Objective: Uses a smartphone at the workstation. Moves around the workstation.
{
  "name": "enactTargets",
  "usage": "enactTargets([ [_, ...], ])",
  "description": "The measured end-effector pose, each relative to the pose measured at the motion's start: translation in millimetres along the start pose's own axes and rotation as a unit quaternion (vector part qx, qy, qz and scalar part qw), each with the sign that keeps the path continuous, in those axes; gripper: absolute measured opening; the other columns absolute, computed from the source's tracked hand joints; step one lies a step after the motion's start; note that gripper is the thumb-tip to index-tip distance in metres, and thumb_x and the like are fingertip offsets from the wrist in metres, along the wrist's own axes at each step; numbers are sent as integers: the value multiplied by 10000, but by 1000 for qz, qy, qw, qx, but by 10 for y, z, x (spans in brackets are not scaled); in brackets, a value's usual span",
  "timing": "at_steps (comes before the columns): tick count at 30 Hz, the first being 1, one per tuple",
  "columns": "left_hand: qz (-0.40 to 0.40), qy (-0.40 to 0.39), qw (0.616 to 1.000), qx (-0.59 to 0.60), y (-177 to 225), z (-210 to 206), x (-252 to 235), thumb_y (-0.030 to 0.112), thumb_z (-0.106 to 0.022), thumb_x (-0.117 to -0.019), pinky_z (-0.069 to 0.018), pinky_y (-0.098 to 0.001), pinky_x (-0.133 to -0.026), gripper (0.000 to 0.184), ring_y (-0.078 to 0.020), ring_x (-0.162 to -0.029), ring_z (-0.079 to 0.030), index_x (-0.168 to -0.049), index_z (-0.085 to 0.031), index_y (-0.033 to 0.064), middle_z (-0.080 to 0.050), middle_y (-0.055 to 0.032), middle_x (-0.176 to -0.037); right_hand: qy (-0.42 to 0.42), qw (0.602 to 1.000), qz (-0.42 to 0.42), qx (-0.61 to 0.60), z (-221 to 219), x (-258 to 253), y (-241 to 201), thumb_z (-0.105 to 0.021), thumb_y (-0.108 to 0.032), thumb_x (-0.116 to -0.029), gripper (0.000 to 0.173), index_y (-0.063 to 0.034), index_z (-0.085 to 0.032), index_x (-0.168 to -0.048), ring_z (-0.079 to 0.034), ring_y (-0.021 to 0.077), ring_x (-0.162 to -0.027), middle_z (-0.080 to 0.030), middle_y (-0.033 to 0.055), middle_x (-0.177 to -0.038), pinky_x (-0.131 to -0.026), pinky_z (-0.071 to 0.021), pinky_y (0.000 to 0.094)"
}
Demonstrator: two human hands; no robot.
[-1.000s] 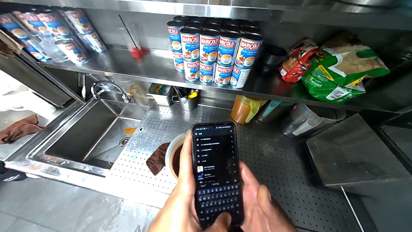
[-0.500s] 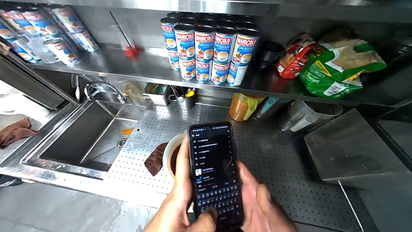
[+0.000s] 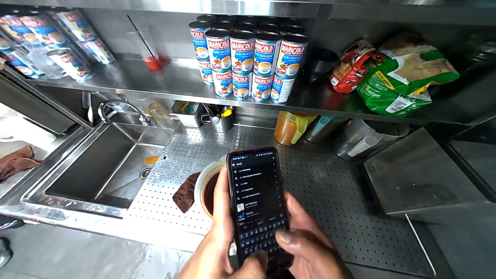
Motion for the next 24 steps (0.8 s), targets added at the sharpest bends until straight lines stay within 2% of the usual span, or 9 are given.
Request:
enactTargets([
  [4, 13, 28, 999, -31, 37, -40, -16, -84, -611, -897, -518, -480, -1111, 1097, -274, -1368, -525, -1594, 213, 115, -346, -157, -1598, -12, 1000, 7, -10, 17, 10, 7, -494, 25, -913, 582, 49, -263, -1447, -628, 215, -1209, -580, 148, -1339, -1029, -543, 428],
  [7, 22, 45, 997, -66, 49, -63, -23, -55, -568, -940, -532, -416, -1100, 1026, -211, -1341, -553, -1592, 207, 101, -358, -141, -1595, -24, 1000, 17, -1, 36, 13, 29, -508, 6, -930, 605, 52, -229, -1466, -615, 218, -1223, -567, 146, -1353, -1053, -521, 434],
  [10, 12, 38, 998, -52, 43, -63, -15, -64, -607, -899, -541, -424, -1090, 1083, -235, -1339, -555, -1583, 221, 75, -357, -171, -1585, -18, 999, 31, 40, 49, 24, 49, -503, 34, -946, 582, 102, -224, -1452, -622, 193, -1208, -556, 154, -1350, -1041, -538, 403],
  [12, 6, 33, 999, -31, 40, -58, -10, -79, -627, -882, -534, -460, -1095, 1112, -269, -1349, -542, -1592, 208, 101, -364, -163, -1582, -20, 998, 35, 47, 61, 32, 65, -501, 31, -959, 597, 114, -196, -1465, -619, 196, -1213, -544, 158, -1364, -1047, -535, 405],
  [15, 3, 30, 999, -25, 37, -52, 0, -90, -640, -867, -532, -489, -1094, 1134, -292, -1356, -534, -1597, 200, 124, -354, -156, -1588, 8, 1000, 6, 8, -28, 41, 2, -501, 31, -931, 600, 76, -226, -1463, -634, 198, -1200, -569, 144, -1355, -1022, -552, 406],
  [18, 12, 29, 999, -24, 56, -56, 4, -94, -629, -871, -537, -476, -1090, 1126, -279, -1352, -540, -1595, 206, 122, -364, -150, -1583, -5, 1000, 14, 3, -25, 35, 3, -497, 39, -925, 566, 74, -256, -1436, -632, 195, -1202, -571, 148, -1343, -1030, -546, 402],
  [21, 13, 26, 999, -23, 79, -54, 5, -97, -607, -882, -527, -471, -1102, 1103, -270, -1359, -533, -1594, 205, 126, -366, -141, -1586, -37, 999, 34, -1, 37, 34, 62, -524, 15, -939, 619, 77, -206, -1466, -609, 201, -1233, -543, 145, -1374, -1065, -518, 419],
  [24, 6, 26, 999, -26, 83, -50, -2, -89, -600, -887, -534, -467, -1095, 1100, -265, -1350, -544, -1593, 215, 130, -373, -142, -1584, -16, 1000, 19, -1, -25, 43, 25, -525, 28, -928, 615, 57, -234, -1469, -613, 230, -1229, -556, 165, -1371, -1045, -527, 446],
])
Point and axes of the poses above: each hand's wrist, its own x-axis away from the middle knuckle, its own z-axis out of the back of the hand, y = z × x, the point moved 1 cm from there along -x, towards the middle knuckle
